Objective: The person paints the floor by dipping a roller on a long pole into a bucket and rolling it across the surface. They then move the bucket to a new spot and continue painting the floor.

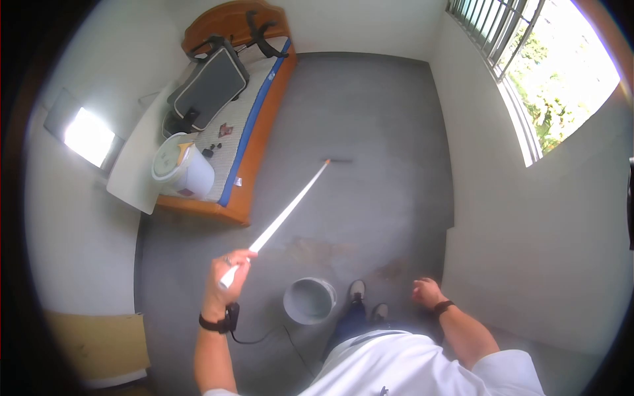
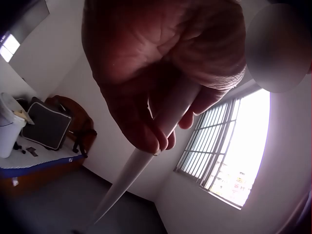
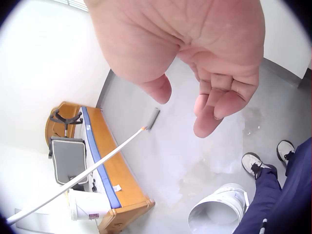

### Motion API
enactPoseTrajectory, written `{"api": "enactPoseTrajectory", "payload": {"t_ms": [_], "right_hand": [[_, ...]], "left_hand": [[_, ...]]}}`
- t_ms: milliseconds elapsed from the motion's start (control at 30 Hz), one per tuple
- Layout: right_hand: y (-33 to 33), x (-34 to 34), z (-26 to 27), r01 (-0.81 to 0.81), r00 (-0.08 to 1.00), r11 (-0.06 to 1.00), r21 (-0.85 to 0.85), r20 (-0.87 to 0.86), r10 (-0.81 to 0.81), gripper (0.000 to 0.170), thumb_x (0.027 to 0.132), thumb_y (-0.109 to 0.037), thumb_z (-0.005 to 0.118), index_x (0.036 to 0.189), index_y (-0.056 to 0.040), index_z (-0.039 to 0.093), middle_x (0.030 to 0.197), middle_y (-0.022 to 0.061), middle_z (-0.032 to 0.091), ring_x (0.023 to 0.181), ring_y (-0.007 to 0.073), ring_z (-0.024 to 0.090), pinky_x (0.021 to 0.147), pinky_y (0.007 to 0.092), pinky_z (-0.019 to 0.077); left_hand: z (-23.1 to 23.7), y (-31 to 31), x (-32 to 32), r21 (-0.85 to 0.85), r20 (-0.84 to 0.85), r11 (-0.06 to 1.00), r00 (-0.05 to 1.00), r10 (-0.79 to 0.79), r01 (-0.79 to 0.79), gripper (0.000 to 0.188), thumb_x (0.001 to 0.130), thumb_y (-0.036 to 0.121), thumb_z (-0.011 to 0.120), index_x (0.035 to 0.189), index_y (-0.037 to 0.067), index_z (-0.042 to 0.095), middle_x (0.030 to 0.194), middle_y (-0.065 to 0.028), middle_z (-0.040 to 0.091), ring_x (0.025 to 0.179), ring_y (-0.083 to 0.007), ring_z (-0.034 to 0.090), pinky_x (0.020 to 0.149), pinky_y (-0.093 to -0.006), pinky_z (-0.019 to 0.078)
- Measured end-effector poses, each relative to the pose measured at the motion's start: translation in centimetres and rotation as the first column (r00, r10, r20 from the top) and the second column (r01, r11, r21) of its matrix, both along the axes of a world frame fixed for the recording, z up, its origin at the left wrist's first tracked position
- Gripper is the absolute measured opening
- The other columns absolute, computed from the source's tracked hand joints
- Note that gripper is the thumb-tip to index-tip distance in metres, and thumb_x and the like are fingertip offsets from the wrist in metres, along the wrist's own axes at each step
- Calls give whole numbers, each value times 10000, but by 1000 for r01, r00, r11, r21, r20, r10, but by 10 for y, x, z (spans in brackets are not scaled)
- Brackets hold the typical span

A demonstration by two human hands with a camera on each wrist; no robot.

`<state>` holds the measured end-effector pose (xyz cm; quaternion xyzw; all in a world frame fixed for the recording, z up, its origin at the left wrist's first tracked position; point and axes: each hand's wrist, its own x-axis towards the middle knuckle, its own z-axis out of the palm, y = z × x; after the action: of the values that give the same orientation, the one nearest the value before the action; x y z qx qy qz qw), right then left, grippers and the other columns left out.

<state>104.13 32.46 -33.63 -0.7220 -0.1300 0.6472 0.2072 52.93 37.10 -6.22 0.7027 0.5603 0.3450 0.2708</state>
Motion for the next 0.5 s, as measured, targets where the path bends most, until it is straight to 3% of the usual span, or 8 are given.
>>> {"api": "enactPoseTrajectory", "payload": {"t_ms": [33,100,133,200,267,367,400,500], "right_hand": [[-4,11,-1,2,1000,1000,1,6,-2,471,931,-161,559,1334,20,393,838,105,578,705,231,611,636,338,554],[-23,43,-14,89,995,996,-19,54,-88,515,935,-180,563,1383,-1,382,774,79,565,592,201,602,553,325,533],[-32,55,-11,90,994,996,-21,60,-88,515,935,-180,563,1383,-1,382,774,79,565,592,201,602,553,325,533],[-55,77,-2,187,978,981,-43,99,-182,410,944,-185,539,1275,21,412,833,134,563,599,204,573,527,292,503],[-89,113,-23,260,964,963,-64,66,-256,329,942,-183,540,1199,0,444,795,108,553,586,201,571,530,317,522],[-125,130,-24,434,900,899,-58,62,-431,234,941,-185,543,1097,-21,484,761,88,543,580,203,566,537,346,545],[-136,129,-21,536,842,844,-33,89,-531,219,942,-189,546,1070,-21,491,763,94,542,586,209,564,539,350,548],[-167,128,-21,641,764,764,-79,167,-624,205,946,-189,550,1049,-17,506,772,106,536,622,225,565,555,370,557]], "left_hand": [[-2,23,-2,-1,4,1000,1000,-28,28,81,840,28,552,787,-30,569,954,-161,716,726,-240,662,677,-309,511],[-10,70,-2,16,44,999,998,-48,47,177,862,129,547,772,-3,621,889,-105,708,642,-133,563,611,-253,440],[-12,93,-4,-63,48,997,998,-36,39,179,865,137,550,807,2,651,849,-91,692,643,-129,560,614,-252,440],[-19,137,-3,-143,55,989,998,-31,39,190,868,145,553,841,7,680,810,-78,676,644,-124,557,617,-251,439],[-26,168,3,-56,22,993,995,-99,101,211,875,158,560,927,16,709,737,-45,628,640,-110,547,612,-245,429],[11,159,17,-86,-13,992,995,-97,96,185,856,122,534,852,-25,647,626,-56,547,602,-131,539,593,-277,437],[23,148,15,-114,-20,990,996,-84,81,197,852,129,540,863,-29,657,637,-59,568,590,-123,540,571,-278,427],[47,125,6,-141,-56,986,993,-101,92,210,824,146,559,836,-39,657,682,-69,623,568,-129,545,560,-271,427]]}}
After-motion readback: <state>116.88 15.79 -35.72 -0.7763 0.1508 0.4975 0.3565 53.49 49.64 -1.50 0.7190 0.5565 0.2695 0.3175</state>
